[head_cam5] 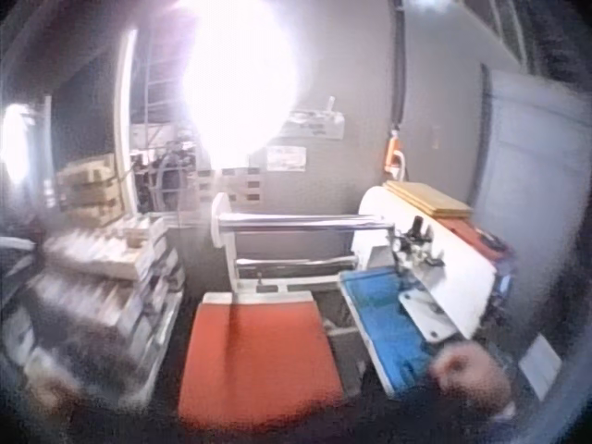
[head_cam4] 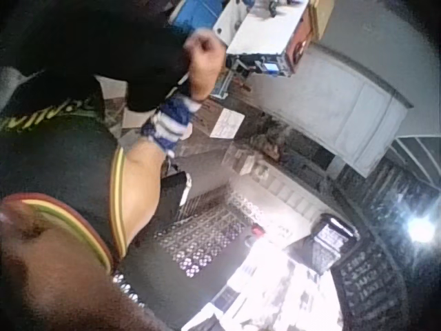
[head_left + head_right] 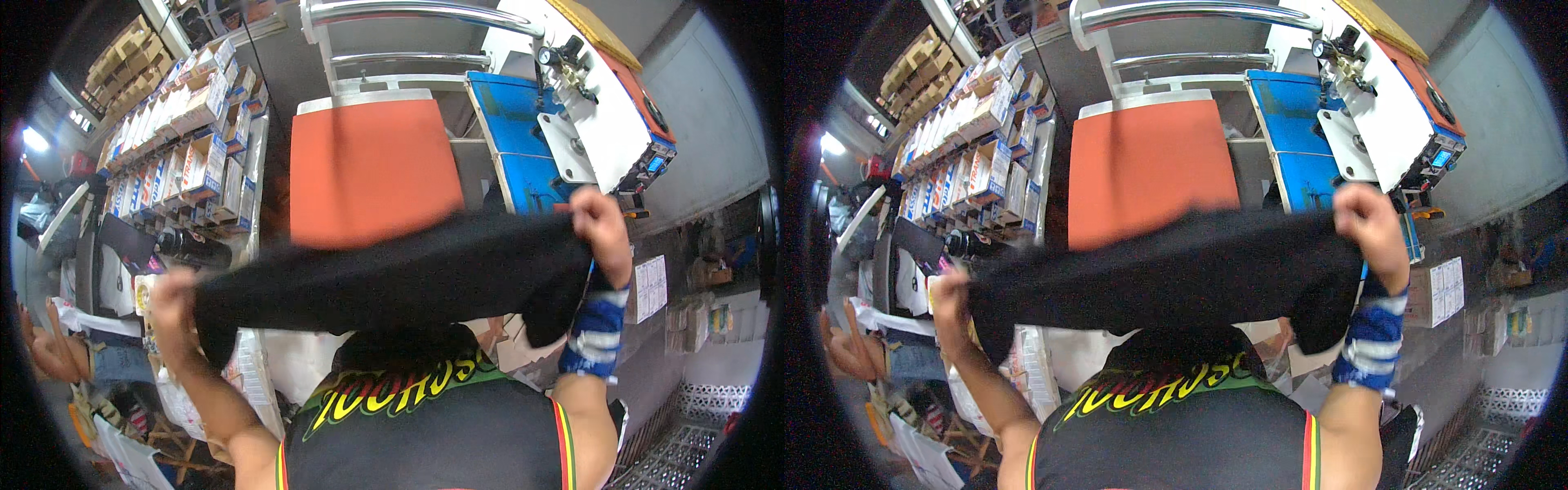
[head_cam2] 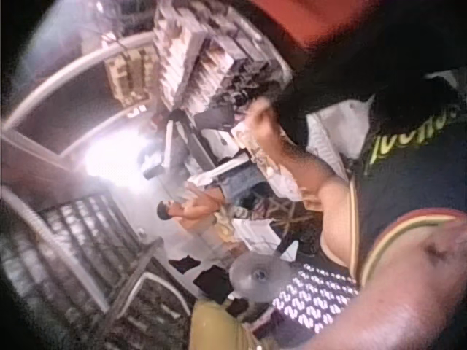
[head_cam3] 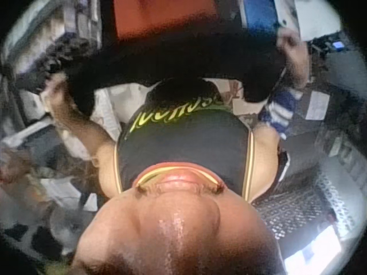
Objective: The person places black t-shirts on a heat press, aligns small fabric patches on the chest and collar areas, and uses the machine to press them. They repeat this process for multiple shirts, handling each one individually.
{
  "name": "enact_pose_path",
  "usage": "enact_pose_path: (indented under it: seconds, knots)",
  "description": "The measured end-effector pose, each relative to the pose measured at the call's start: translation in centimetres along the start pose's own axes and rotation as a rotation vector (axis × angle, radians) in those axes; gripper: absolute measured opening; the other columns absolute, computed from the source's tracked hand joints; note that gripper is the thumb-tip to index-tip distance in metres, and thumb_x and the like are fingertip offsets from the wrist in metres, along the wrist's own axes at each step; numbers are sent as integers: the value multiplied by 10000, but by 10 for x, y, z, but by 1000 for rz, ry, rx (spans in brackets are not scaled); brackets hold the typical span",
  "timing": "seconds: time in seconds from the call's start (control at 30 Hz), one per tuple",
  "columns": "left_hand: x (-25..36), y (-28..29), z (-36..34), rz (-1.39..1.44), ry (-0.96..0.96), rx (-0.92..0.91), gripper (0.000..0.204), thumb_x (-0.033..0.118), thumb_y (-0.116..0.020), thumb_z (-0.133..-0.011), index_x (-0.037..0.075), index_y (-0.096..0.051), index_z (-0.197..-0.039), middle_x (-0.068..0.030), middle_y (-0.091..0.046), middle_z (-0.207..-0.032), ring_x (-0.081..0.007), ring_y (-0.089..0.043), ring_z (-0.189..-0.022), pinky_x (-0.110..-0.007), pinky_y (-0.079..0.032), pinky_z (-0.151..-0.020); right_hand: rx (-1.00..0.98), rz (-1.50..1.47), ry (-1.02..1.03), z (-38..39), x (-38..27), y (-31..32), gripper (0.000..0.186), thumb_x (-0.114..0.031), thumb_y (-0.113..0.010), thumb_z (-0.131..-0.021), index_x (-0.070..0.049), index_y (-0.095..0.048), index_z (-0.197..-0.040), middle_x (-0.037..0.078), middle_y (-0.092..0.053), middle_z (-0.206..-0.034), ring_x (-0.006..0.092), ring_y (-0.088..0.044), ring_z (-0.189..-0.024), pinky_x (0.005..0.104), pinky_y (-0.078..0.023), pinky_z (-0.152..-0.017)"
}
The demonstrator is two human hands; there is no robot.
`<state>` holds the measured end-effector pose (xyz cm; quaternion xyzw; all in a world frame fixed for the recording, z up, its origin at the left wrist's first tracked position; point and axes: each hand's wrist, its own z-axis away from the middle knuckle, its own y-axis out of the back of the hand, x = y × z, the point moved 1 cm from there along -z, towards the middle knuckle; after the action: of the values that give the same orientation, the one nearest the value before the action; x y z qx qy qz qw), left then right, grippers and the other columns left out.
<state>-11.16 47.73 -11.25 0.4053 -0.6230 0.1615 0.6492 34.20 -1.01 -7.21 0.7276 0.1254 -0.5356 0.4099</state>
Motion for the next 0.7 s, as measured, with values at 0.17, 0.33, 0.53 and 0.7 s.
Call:
enact_pose_path:
  seconds: [0.17, 0.33, 0.53, 0.7]
  knots:
    - [0, -101, -168, -494, -193, 183, 344, 211, -730, -918, -43, -710, -1149, -218, -740, -1094, -321, -704, -1066, -376, -514, -956, 425, 677, 117, -168, -3, -65, 232, -206, -722, -904, -33, -717, -1058, 172, -726, -958, 331, -691, -885, 411, -533, -848]
    - [-68, -141, -115, -337, -544, 42, 304, 89, -699, -922, -17, -655, -1203, -208, -666, -1238, -369, -630, -1196, -425, -479, -1043, 141, 636, 342, -103, 54, -151, 384, -301, -737, -900, -17, -691, -1152, 205, -698, -1163, 402, -652, -1094, 476, -521, -957]
    - [-213, -163, 10, 280, 673, -110, 579, 519, -471, -1039, 71, -610, -1378, -95, -632, -1377, -242, -609, -1240, -392, -485, -1045, 221, -68, -749, 11, 195, -210, 657, -531, -533, -1041, 11, -557, -1412, 218, -638, -1362, 335, -611, -1257, 410, -478, -1056]
    - [-260, -189, 8, 1043, 787, -263, 769, 665, -382, -1038, 64, -490, -1505, -131, -566, -1480, -322, -548, -1340, -483, -442, -1123, 47, -1270, -717, 5, 242, -209, 709, -568, -438, -1061, 2, -487, -1480, 178, -568, -1462, 361, -571, -1303, 509, -444, -1115]
